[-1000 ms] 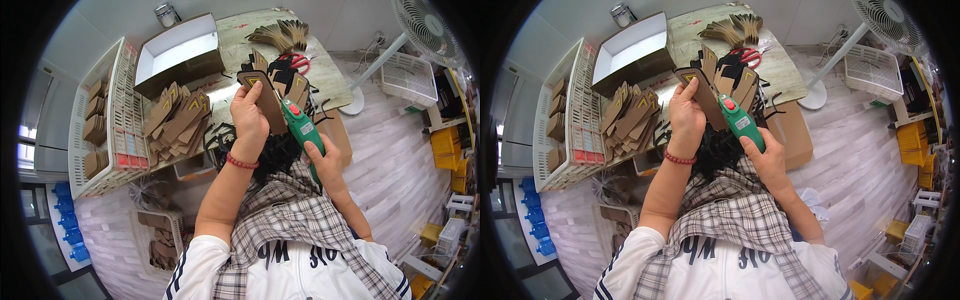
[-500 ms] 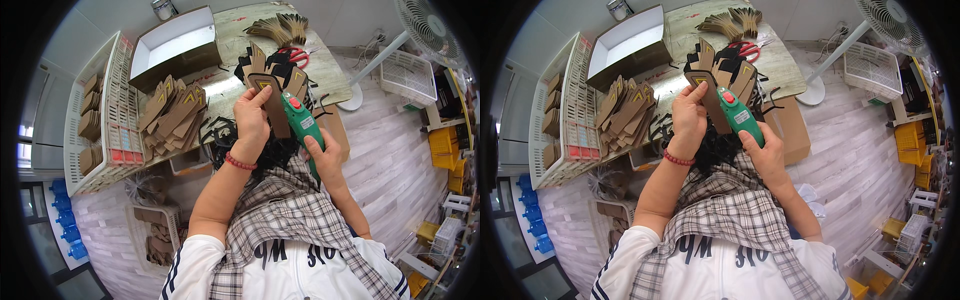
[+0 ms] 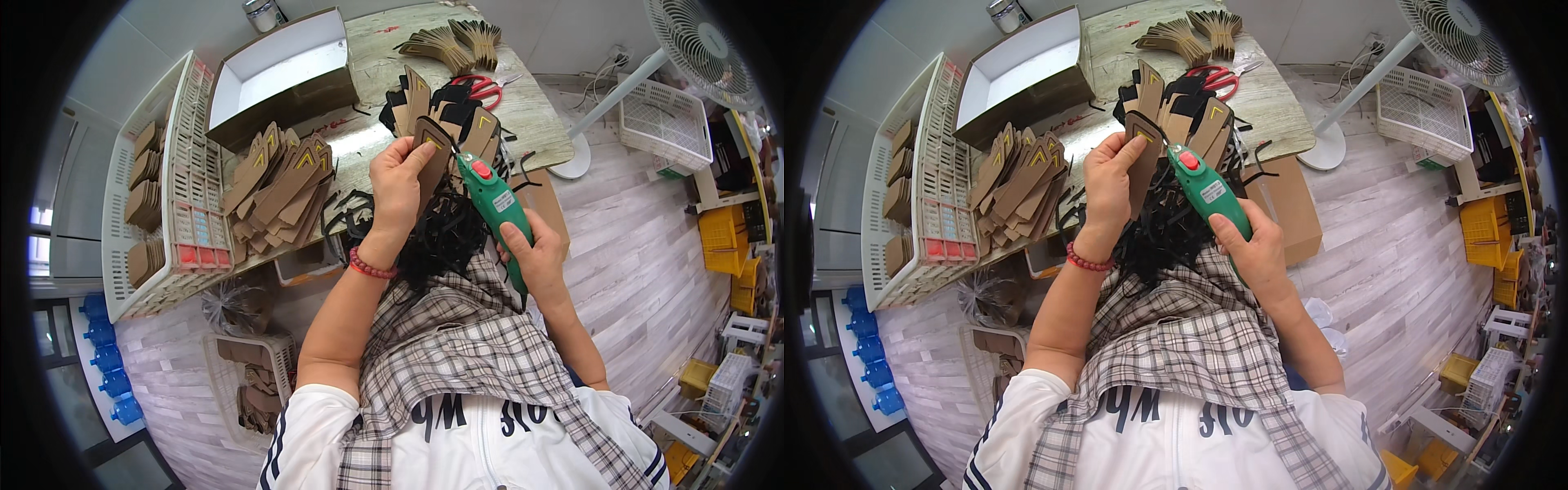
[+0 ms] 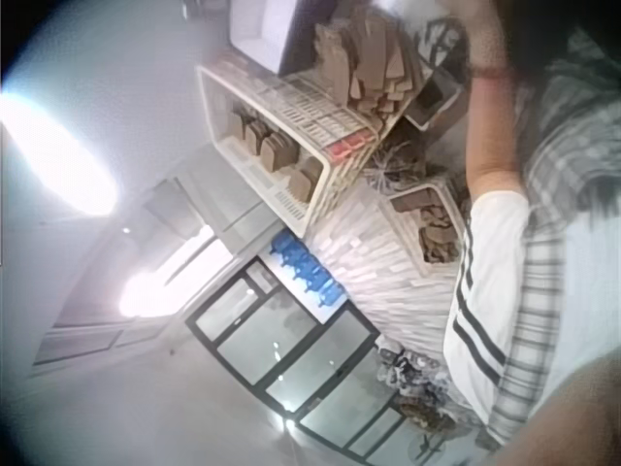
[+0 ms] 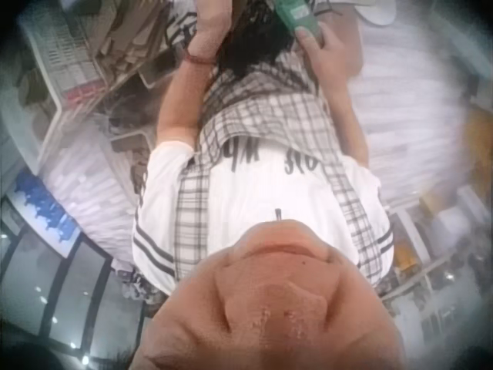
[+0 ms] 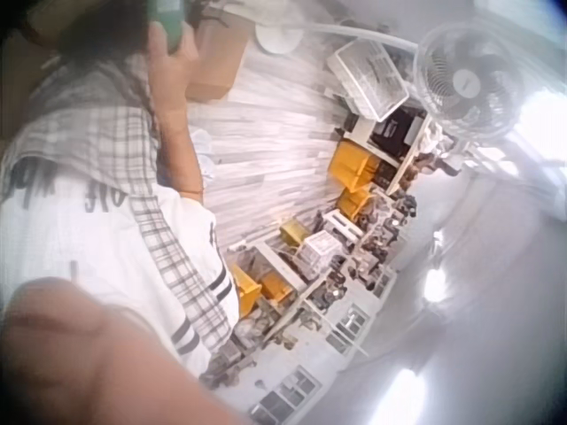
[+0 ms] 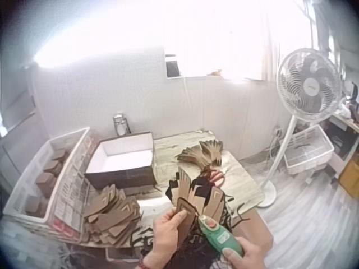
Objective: The person uses a green rotary cutter to trim the edges of small cardboard pieces. They hold each piece in the left hand and guide the cutter along the edges, then place the finished pieces into a white basket.
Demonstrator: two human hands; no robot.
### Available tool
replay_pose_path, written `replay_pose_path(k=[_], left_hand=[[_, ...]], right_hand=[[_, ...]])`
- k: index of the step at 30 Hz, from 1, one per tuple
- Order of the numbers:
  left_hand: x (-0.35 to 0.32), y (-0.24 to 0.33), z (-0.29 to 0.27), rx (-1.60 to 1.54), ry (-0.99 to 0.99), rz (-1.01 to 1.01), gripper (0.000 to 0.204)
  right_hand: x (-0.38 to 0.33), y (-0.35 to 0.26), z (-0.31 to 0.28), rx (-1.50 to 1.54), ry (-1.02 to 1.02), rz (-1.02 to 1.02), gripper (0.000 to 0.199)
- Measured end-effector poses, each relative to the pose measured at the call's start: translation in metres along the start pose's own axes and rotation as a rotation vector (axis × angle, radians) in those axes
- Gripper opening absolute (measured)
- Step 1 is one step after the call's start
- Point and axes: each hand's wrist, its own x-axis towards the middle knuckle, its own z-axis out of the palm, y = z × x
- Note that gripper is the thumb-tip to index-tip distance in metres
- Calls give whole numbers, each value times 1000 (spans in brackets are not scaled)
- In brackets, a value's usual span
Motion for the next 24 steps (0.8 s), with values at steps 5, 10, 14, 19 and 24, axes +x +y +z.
replay_pose_path(k=[5, 10, 14, 19, 24], left_hand=[[9, 2, -11, 130, -90, 30, 11], [9, 9, -14, 177, -148, -3, 11], [7, 10, -17, 185, -214, -48, 10], [3, 12, -17, 229, -282, -82, 10], [7, 16, -22, 325, -373, -100, 10]], right_hand=[[0, -1, -1, 10, -17, -4, 32], [0, -2, -3, -4, -31, -23, 33], [0, -2, -3, 0, -32, -38, 32], [1, -7, -4, -1, -48, -52, 31], [1, -8, -4, 27, -40, -57, 31]])
